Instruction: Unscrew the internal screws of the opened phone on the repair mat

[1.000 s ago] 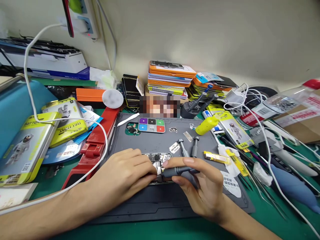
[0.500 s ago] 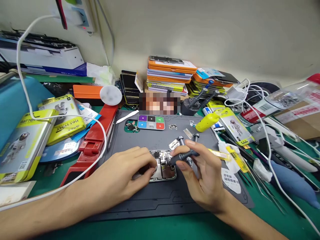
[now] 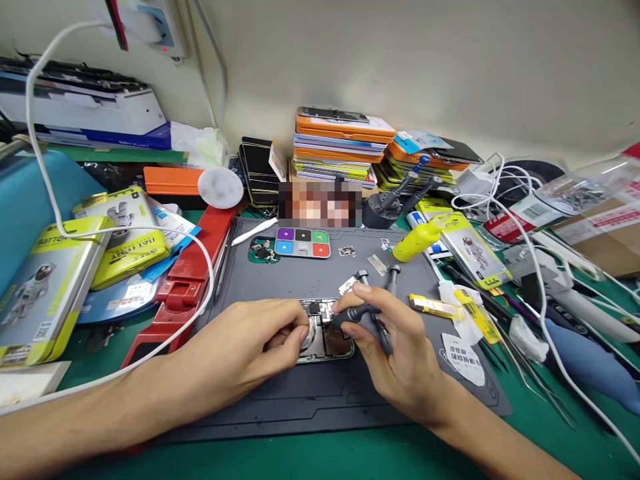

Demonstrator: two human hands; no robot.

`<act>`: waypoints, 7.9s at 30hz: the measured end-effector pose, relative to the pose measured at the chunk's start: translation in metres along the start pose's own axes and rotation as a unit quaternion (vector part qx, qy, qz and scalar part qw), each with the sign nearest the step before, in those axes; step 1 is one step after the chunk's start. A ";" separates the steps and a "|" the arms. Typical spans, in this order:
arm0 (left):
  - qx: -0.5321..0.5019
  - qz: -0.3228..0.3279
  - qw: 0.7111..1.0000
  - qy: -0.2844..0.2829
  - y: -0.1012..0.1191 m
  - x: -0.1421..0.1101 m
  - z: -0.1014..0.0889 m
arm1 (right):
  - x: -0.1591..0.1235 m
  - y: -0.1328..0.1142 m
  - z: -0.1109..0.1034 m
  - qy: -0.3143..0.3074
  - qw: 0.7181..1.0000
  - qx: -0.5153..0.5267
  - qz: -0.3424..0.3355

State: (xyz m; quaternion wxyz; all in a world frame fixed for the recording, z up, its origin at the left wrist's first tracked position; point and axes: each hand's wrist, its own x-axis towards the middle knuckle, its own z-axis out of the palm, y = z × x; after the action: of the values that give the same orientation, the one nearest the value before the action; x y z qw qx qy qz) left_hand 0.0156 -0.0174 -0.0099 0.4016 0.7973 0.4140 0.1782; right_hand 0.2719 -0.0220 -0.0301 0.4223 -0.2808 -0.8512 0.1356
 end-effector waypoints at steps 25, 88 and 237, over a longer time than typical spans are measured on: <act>-0.093 -0.003 0.996 -0.009 0.003 -0.003 -0.005 | 0.003 0.000 -0.004 -0.016 1.000 -0.003 -0.013; -0.466 -0.174 0.866 -0.056 0.004 0.008 -0.019 | 0.012 -0.023 -0.004 0.126 0.941 0.253 0.187; -0.495 -0.159 0.853 -0.044 0.000 0.007 -0.013 | 0.016 -0.004 -0.018 -0.022 0.998 -0.037 -0.035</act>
State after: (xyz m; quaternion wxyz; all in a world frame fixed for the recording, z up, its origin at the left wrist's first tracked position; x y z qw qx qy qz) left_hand 0.0119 -0.0050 -0.0028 0.7839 0.4233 0.3738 0.2581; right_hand 0.2768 -0.0164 -0.0071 0.3976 -0.2630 -0.8740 0.0946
